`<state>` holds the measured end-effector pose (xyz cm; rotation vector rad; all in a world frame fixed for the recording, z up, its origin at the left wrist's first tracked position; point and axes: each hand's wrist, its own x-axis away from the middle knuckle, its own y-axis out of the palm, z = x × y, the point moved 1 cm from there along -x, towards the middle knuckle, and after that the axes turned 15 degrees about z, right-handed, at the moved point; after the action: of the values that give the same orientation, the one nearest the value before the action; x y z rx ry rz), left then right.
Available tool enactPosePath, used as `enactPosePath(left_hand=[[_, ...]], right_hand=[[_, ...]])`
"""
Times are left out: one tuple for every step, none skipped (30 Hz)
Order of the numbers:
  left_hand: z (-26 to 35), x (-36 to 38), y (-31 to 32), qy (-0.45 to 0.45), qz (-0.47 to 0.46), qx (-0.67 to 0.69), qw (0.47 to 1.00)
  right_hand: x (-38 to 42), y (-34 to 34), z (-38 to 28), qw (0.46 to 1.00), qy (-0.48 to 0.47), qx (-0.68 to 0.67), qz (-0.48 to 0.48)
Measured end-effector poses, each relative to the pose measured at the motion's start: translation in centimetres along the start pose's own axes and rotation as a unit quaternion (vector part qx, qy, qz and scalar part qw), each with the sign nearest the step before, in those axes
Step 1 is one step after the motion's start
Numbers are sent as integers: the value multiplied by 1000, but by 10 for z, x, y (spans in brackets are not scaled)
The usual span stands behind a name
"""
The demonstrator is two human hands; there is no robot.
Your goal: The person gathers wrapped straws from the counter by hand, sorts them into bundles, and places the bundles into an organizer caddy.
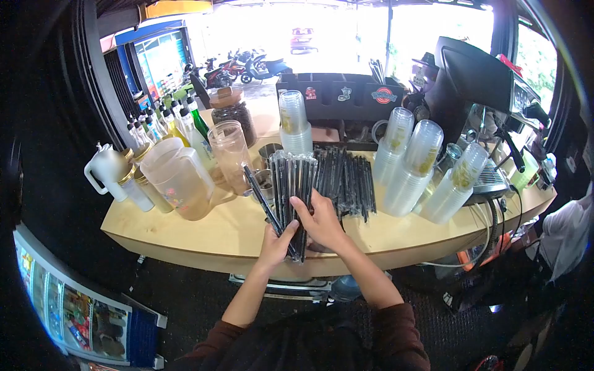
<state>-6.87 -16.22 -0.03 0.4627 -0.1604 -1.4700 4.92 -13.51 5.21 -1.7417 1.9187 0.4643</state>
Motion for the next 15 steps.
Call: enactPosePath(left_hand=[[1, 0, 1, 1, 1, -1, 1000], [3, 1, 2, 37, 20, -13, 999], [5, 1, 3, 73, 38, -25, 996], [5, 0, 2, 73, 38, -25, 996], [3, -1, 0, 97, 45, -51, 993], [1, -3, -1, 120, 51, -77, 988], [0, -4, -2, 120, 51, -77, 988], [-2, -4, -3, 127, 54, -91, 986], [-4, -5, -4, 134, 57, -105, 984], [-6, -7, -5, 134, 57, -105, 984], [-9, -9, -5, 77, 43, -57, 994], [-10, -10, -5, 20, 28, -9, 999], [-9, -9, -5, 20, 28, -9, 999], [-6, -8, -3, 9, 24, 0, 1000], [-5, -8, -2, -3, 20, 8, 1000]], right_hand=[[0, 0, -1, 1000, -7, 18, 4], [0, 0, -1, 1000, -7, 17, 3], [0, 0, -1, 1000, -14, 17, 13], [0, 0, 0, 999, -21, 18, 23], [0, 1, 3, 999, -21, 18, 23], [0, 2, 8, 998, -44, 28, 39], [0, 2, 12, 996, -66, 37, 55], [-1, 4, 15, 996, -66, 37, 56], [-3, 5, 17, 995, -43, -44, 76], [-5, 5, 18, 987, -19, -125, 96], [-7, 2, 12, 987, -19, -125, 96], [-8, -4, 3, 975, 70, -197, 76], [-9, -8, -3, 950, 157, -266, 55], [-11, -10, -4, 943, 188, -269, 54], [-12, -10, -5, 943, 189, -268, 54]])
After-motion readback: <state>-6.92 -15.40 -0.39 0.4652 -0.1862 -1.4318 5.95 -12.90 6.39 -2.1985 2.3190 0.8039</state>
